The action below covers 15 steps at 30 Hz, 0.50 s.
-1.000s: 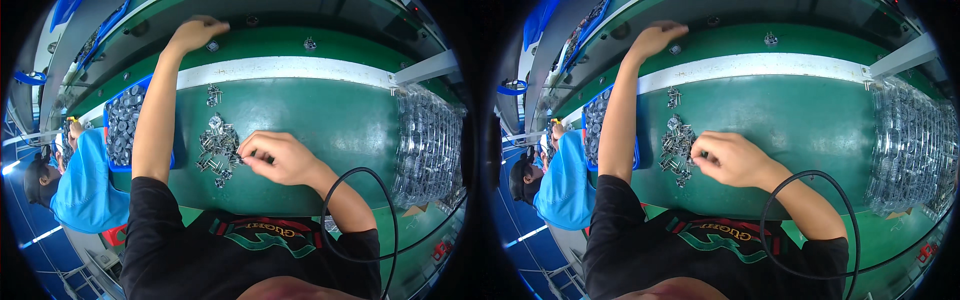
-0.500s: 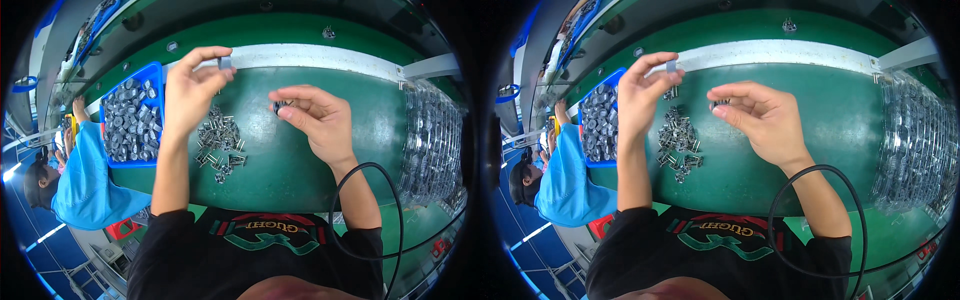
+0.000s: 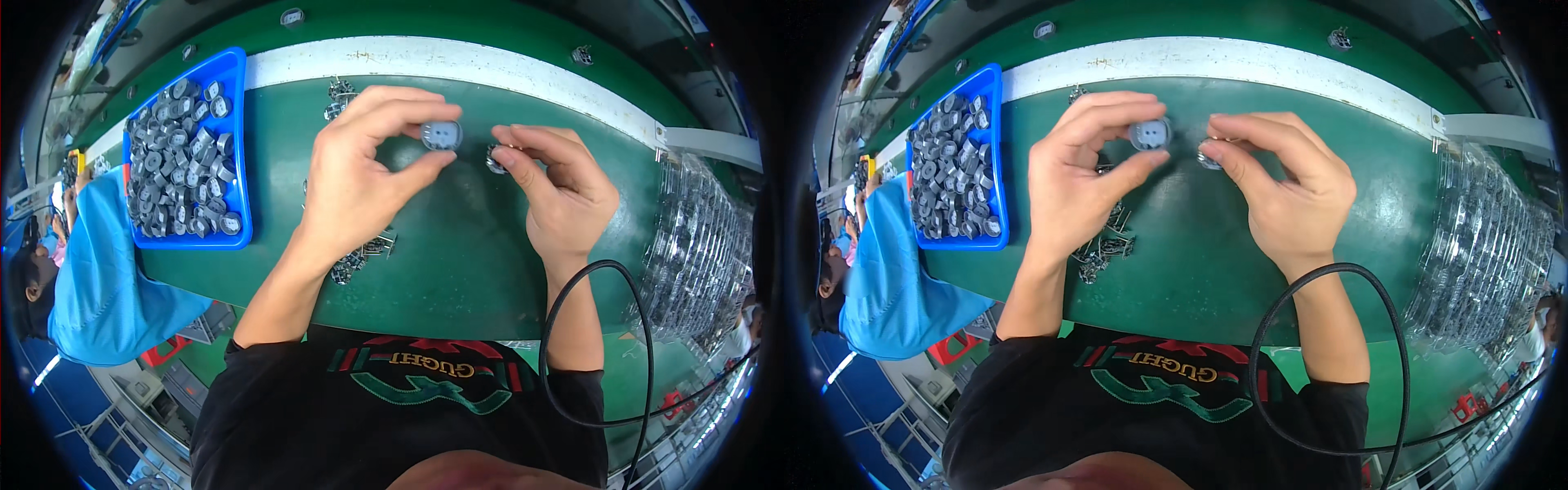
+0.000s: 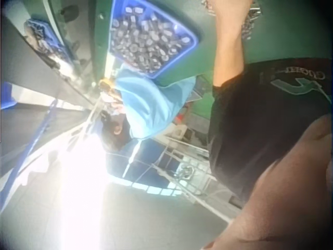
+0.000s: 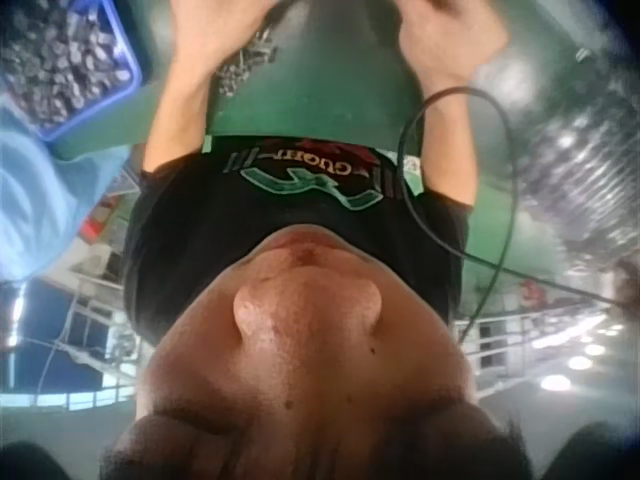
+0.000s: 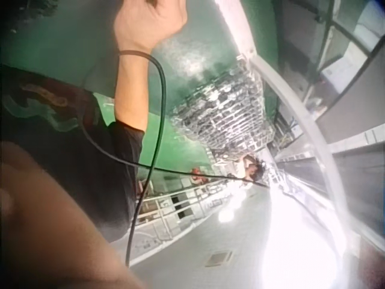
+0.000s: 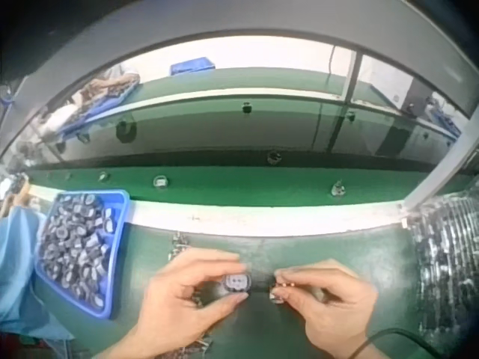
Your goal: Manually assemble small metal brackets and contact elements into circular plastic housings on a conveyor belt.
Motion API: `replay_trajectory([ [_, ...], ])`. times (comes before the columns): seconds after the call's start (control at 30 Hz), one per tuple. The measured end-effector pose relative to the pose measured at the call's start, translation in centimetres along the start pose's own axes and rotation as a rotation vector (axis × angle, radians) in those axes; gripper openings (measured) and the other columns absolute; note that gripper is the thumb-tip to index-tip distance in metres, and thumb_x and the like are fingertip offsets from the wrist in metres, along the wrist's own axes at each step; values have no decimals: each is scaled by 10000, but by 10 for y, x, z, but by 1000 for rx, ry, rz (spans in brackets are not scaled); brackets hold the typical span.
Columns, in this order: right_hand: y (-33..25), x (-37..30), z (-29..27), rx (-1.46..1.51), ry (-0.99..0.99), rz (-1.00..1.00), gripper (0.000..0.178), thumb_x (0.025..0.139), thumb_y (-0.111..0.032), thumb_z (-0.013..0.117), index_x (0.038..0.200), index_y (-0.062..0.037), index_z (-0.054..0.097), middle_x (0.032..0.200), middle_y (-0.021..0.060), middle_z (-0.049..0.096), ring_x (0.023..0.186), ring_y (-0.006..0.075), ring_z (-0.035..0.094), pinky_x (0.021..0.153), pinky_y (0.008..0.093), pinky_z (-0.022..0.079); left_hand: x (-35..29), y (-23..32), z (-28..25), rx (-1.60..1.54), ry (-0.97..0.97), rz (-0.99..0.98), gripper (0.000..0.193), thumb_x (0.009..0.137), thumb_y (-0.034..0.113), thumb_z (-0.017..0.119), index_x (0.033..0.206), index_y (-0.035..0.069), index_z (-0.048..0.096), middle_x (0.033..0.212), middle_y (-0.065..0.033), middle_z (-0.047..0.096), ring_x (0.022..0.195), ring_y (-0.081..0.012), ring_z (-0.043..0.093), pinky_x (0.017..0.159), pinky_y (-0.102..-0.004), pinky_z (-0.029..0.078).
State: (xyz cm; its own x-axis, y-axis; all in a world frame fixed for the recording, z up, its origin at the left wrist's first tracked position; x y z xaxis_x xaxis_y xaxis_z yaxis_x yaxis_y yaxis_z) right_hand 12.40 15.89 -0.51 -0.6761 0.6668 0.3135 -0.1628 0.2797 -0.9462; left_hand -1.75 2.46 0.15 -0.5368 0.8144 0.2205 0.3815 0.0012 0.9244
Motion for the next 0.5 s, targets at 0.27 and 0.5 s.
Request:
replay_trajectory([
  [0.27, -14, -3, 9, -298, -20, -318, 253, 705, 106, 781, 924, -8, 725, 881, 88, 742, 795, 217, 689, 665, 289, 555, -8, 7, 13, -53, -100, -190, 402, 750, -131, 729, 1138, -32, 692, 1110, -101, 619, 886, -139, 635, 742, -235, 557],
  [0.5, -14, -6, 11, -309, -29, -328, 264, 706, 98, 789, 932, -21, 723, 861, 76, 739, 731, 210, 668, 626, 281, 535, -10, 6, 17, -175, -121, -233, 393, 742, -141, 725, 1123, -57, 682, 1100, -101, 615, 854, -117, 618, 734, -222, 550],
])
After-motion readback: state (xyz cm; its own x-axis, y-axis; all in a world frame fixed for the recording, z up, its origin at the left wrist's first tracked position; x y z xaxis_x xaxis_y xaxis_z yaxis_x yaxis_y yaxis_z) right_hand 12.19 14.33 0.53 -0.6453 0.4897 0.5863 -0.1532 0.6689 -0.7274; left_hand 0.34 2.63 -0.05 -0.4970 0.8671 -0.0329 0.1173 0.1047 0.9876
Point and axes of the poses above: each hand's wrist, its own x-axis towards the middle knuckle, its own z-axis out of the palm, y = z × x, the point moved 3 cm from there along x, towards the middle knuckle
